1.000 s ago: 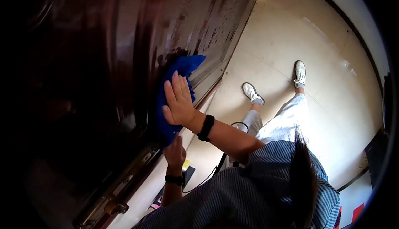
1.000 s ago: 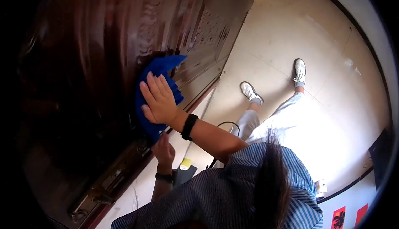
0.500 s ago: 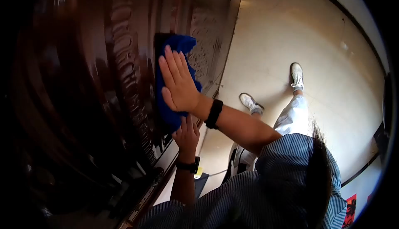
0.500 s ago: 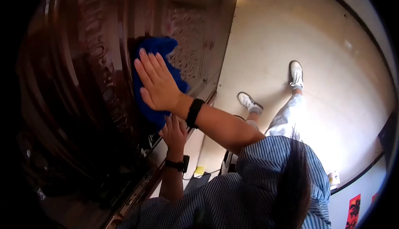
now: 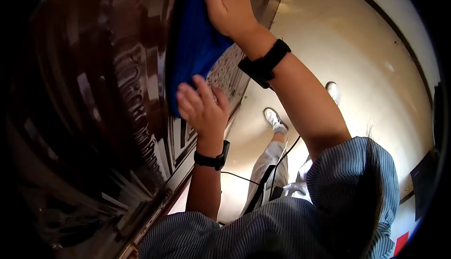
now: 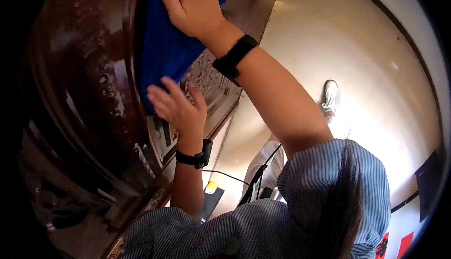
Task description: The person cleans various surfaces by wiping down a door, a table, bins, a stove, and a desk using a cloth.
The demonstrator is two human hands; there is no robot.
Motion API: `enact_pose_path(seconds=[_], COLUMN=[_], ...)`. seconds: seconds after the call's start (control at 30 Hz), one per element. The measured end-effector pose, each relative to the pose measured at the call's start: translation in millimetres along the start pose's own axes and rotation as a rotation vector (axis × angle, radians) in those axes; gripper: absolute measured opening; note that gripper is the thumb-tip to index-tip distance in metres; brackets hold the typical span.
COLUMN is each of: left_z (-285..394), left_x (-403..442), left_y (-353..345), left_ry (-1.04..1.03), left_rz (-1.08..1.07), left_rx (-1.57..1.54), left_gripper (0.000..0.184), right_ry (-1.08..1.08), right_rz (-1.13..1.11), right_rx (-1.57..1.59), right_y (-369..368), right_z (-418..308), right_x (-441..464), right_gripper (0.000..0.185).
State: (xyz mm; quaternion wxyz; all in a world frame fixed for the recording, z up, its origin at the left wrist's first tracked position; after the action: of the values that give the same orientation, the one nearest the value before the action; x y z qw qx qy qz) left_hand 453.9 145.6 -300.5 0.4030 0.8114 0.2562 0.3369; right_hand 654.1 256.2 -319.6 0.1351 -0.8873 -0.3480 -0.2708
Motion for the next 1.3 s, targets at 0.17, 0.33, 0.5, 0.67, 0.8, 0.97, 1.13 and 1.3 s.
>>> enact_pose_path(seconds=[0.17, 0.33, 0.5, 0.67, 0.8, 0.97, 1.13, 1.3], left_z=[-20, -50, -38, 20, 47, 65, 99, 93], left_x=[-52, -171, -145, -39, -26, -31, -58, -98], left_y=[11, 8, 6, -19, -52, -74, -128, -118], left_ry=[-0.033, -0.039, -0.084, -0.006, -0.027, -0.156, -0.255, -0.185], left_rz=[-0.146, -0.515, -0.552, -0.476, -0.310, -0.328, -0.453, -0.684], left_rx=[0.095, 0.086, 0.024, -0.167, -0.046, 0.091, 0.000, -0.100], left_gripper=[0.062, 0.056, 0.062, 0.072, 0.073, 0.066, 0.061, 0.060], right_ry=[-0.069, -0.160, -0.149, 0.040, 0.082, -0.303, -0.375, -0.480], right_rz=[-0.140, -0.512, -0.304, 0.026, -0.023, 0.065, 0.119, 0.022], right_rx=[0.078, 0.124, -0.058, -0.083, 0.022, -0.139, -0.024, 0.030], right_y=[-17, -41, -27, -8, 0, 16, 20, 14], right_z=[-40, -95, -66, -8, 9, 132, 206, 146], right_x=[-103, -242, -178, -72, -60, -129, -223, -243], right_gripper=[0.067, 0.064, 0.063, 0.063, 0.064, 0.061, 0.058, 0.057])
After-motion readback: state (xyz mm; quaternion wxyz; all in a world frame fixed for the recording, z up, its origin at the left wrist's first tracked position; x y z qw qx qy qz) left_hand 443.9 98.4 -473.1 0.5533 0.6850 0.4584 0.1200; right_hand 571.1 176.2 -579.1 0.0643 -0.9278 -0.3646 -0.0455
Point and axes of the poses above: each hand's wrist, its own x-axis towards the middle knuckle, its own y-axis out of the back of the hand, z = x × y, the point moved 6 cm from there along x, towards the middle knuckle, and after that the axes turned 3 degrees about y, right-handed, at the moved point
